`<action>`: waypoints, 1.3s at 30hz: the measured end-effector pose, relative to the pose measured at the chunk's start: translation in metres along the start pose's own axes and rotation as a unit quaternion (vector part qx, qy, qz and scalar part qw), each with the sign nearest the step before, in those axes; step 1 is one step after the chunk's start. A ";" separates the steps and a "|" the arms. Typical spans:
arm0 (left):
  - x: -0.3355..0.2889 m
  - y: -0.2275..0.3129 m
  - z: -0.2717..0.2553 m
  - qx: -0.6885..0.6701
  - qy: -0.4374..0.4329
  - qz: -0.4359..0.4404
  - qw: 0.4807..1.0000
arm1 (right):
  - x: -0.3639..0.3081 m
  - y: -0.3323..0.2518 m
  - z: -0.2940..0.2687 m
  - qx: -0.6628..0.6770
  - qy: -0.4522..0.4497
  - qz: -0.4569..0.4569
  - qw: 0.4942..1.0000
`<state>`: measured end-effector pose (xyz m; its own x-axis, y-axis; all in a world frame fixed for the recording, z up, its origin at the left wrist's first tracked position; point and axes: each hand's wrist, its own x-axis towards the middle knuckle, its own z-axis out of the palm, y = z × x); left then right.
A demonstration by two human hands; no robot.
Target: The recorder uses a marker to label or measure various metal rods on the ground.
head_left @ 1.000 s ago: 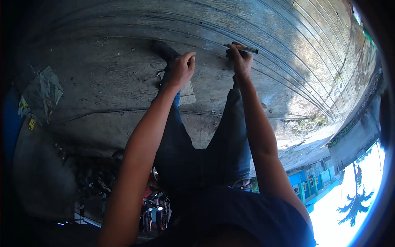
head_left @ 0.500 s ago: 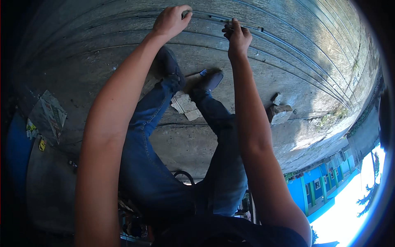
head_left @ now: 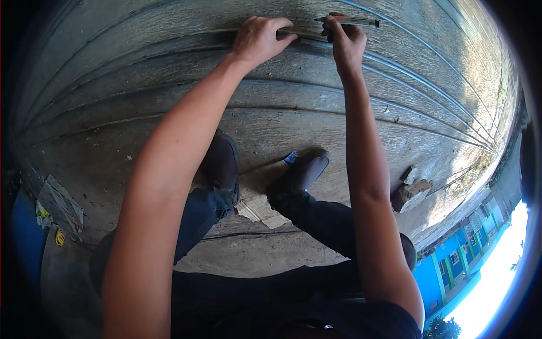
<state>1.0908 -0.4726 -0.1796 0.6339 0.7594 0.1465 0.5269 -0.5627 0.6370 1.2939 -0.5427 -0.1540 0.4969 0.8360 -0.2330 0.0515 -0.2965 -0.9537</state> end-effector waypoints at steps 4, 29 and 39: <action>-0.013 0.006 0.014 0.028 0.077 0.051 0.995 | 0.007 0.022 0.019 -0.022 0.073 -0.138 0.987; 0.002 -0.003 0.015 0.111 0.007 0.081 0.991 | 0.012 0.030 0.012 0.039 -0.039 -0.121 0.991; 0.001 -0.011 0.020 0.096 0.053 0.119 0.987 | 0.015 0.037 -0.010 -0.056 -0.102 -0.233 0.966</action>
<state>1.0968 -0.4726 -0.2013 0.6953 0.6223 0.3596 0.4739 -0.7731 0.4216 1.3115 -0.5454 -0.1908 0.2174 0.9608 0.1724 0.3266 0.0948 -0.9404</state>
